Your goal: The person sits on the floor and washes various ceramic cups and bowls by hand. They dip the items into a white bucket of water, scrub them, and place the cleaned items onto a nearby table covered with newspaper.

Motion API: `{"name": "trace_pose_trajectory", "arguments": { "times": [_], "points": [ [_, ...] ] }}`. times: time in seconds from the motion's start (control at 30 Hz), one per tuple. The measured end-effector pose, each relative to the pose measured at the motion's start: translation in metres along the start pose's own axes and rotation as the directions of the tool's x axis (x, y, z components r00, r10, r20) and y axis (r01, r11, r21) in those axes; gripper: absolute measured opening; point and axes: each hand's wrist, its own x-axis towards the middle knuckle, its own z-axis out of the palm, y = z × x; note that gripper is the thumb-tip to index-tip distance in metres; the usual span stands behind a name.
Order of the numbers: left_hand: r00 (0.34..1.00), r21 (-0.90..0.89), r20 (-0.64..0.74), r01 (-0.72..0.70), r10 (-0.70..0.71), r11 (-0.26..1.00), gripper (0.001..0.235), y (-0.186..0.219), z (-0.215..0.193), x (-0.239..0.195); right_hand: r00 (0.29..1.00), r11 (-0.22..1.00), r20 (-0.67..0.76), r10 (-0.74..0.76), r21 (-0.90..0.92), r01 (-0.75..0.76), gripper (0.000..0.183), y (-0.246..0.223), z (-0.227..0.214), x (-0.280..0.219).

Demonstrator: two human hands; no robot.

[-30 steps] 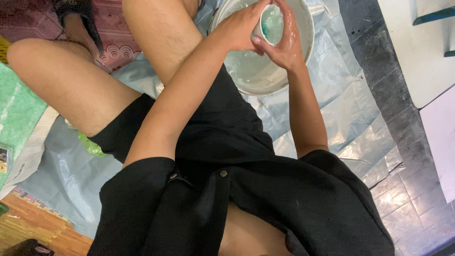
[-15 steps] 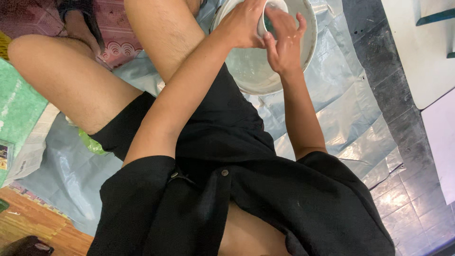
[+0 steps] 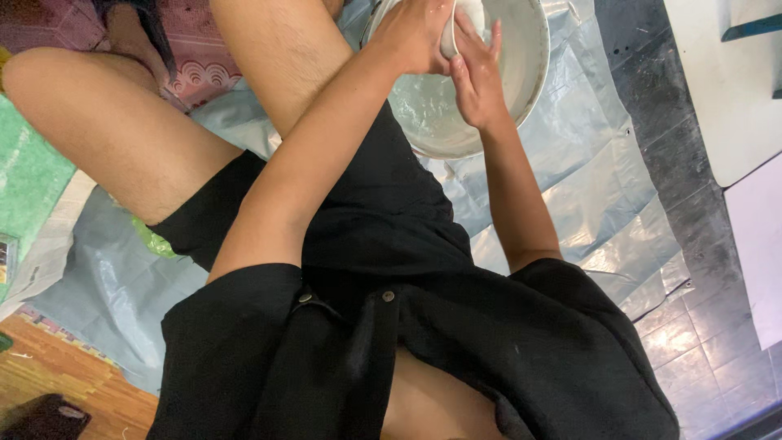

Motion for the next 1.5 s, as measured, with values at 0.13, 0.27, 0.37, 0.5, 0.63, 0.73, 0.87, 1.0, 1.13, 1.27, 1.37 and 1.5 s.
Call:
{"name": "trace_pose_trajectory", "arguments": {
  "times": [0.13,0.27,0.37,0.5,0.63,0.73,0.87,1.0,1.13,1.27,1.37,1.5],
  "points": [
    [0.993,-0.018,0.089,0.085,-0.083,0.996,0.077,0.004,-0.002,-0.002,0.986,0.948,-0.039,0.164,0.283,-0.146,0.056,0.013,0.008,-0.016],
    [0.999,-0.048,-0.018,-0.044,0.043,0.998,0.085,0.005,0.003,-0.008,0.970,0.969,-0.031,0.243,0.062,-0.241,0.054,0.007,0.001,-0.028],
    [0.999,-0.003,0.041,-0.023,0.023,1.000,0.086,0.000,0.006,-0.005,0.976,0.978,-0.059,0.210,0.001,-0.211,0.057,0.004,0.004,-0.029],
    [0.991,0.139,-0.054,-0.115,0.124,0.984,0.092,0.002,0.006,-0.004,0.910,0.888,-0.204,0.362,0.372,-0.270,0.063,0.022,0.030,-0.043],
    [0.992,0.409,0.100,-0.108,0.073,0.906,0.087,0.006,0.009,0.000,0.668,0.482,-0.146,0.730,0.802,-0.352,0.069,0.063,0.061,-0.067],
    [0.980,0.628,0.080,-0.191,0.181,0.755,0.071,0.008,0.015,-0.001,0.604,0.314,-0.077,0.793,0.901,-0.298,0.071,0.087,0.067,-0.077],
    [0.908,0.703,0.022,-0.311,0.418,0.639,0.043,0.002,0.028,0.000,0.630,0.374,-0.101,0.770,0.871,-0.318,0.071,0.097,0.058,-0.081],
    [0.840,0.752,0.051,-0.388,0.540,0.532,0.045,0.011,0.022,0.002,0.680,0.413,-0.115,0.724,0.862,-0.294,0.073,0.090,0.049,-0.069],
    [0.852,0.755,0.073,-0.387,0.519,0.530,0.059,0.020,0.016,-0.002,0.742,0.490,-0.123,0.659,0.819,-0.299,0.071,0.074,0.055,-0.065],
    [0.914,0.777,0.100,-0.318,0.393,0.543,0.068,0.018,0.013,-0.002,0.850,0.791,-0.268,0.453,0.560,-0.245,0.059,0.070,0.064,-0.063],
    [0.958,0.795,0.133,-0.256,0.254,0.550,0.075,0.017,0.015,0.000,0.733,0.701,-0.265,0.627,0.601,-0.383,0.038,0.079,0.078,-0.069],
    [0.979,0.770,0.143,-0.202,0.145,0.605,0.079,0.018,0.011,0.002,0.654,0.339,-0.131,0.745,0.919,-0.202,0.022,0.087,0.085,-0.069]
  ]
}}
